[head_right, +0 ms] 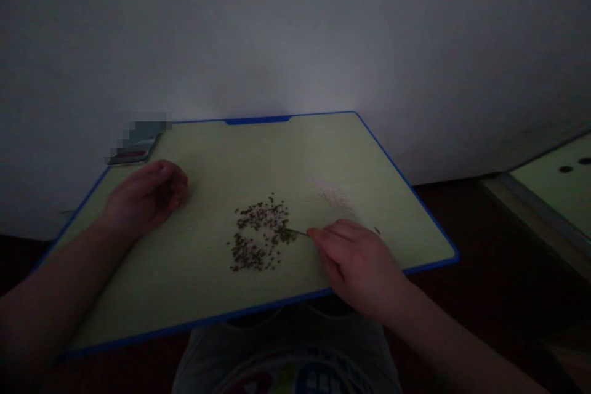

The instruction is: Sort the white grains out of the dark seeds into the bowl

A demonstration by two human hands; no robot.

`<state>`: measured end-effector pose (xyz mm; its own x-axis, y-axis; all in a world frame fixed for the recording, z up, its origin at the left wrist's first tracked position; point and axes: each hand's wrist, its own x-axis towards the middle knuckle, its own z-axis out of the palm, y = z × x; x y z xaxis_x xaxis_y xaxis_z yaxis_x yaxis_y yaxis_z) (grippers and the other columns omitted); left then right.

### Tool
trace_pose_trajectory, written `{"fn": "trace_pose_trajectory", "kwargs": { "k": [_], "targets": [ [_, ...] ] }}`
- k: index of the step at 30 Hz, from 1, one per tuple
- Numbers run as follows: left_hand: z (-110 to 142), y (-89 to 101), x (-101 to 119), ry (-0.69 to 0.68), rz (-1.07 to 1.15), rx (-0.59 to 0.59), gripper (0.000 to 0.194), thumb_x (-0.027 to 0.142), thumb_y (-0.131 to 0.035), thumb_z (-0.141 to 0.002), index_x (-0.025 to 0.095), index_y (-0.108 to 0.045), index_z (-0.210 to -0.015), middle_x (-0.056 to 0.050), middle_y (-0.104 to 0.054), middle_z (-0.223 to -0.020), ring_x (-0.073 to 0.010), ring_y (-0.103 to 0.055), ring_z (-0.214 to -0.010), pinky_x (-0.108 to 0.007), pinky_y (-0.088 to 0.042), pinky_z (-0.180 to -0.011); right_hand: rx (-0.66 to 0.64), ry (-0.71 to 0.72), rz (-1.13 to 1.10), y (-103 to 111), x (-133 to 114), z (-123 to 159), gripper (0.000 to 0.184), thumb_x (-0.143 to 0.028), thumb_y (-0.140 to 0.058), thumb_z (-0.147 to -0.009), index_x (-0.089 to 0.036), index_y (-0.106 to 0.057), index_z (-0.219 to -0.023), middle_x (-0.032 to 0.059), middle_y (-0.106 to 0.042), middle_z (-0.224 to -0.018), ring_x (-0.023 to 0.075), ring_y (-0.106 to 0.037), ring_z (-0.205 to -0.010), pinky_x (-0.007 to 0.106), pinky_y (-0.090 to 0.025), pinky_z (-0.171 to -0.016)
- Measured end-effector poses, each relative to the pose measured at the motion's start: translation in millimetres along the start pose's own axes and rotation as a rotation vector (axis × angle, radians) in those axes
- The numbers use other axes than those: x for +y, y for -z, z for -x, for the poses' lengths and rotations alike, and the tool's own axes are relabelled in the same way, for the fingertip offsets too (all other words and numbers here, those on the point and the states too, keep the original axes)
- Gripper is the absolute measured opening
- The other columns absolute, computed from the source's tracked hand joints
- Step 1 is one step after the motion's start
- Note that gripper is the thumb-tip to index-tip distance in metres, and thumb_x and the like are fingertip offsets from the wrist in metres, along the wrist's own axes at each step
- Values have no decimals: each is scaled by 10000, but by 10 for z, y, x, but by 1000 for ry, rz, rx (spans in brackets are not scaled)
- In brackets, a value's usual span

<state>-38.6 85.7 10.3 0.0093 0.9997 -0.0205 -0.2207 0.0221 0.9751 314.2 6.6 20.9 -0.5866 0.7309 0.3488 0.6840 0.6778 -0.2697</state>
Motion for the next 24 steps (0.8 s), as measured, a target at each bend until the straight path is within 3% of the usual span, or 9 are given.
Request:
{"fn": "trace_pose_trajectory", "kwargs": {
  "k": [8, 24],
  "targets": [
    [-10, 12, -5, 6, -14, 5, 140, 236, -626, -772, 154, -536, -705, 1, -560, -563, -86, -469, -415, -200, -320, -350, -32, 78, -3, 25, 138, -104, 283, -108, -471, -869, -137, -651, -1084, 88, -692, -860, 196, -625, -790, 351, -544, -696],
    [-13, 10, -15, 5, -10, 33, 116, 217, -609, -775, 155, -531, -715, 7, -555, -558, -87, -460, -399, -214, -294, -347, -47, 111, -53, 121, 103, 118, 272, -85, -465, -869, -143, -638, -1072, 87, -689, -844, 190, -623, -761, 337, -543, -651]
  ]
}}
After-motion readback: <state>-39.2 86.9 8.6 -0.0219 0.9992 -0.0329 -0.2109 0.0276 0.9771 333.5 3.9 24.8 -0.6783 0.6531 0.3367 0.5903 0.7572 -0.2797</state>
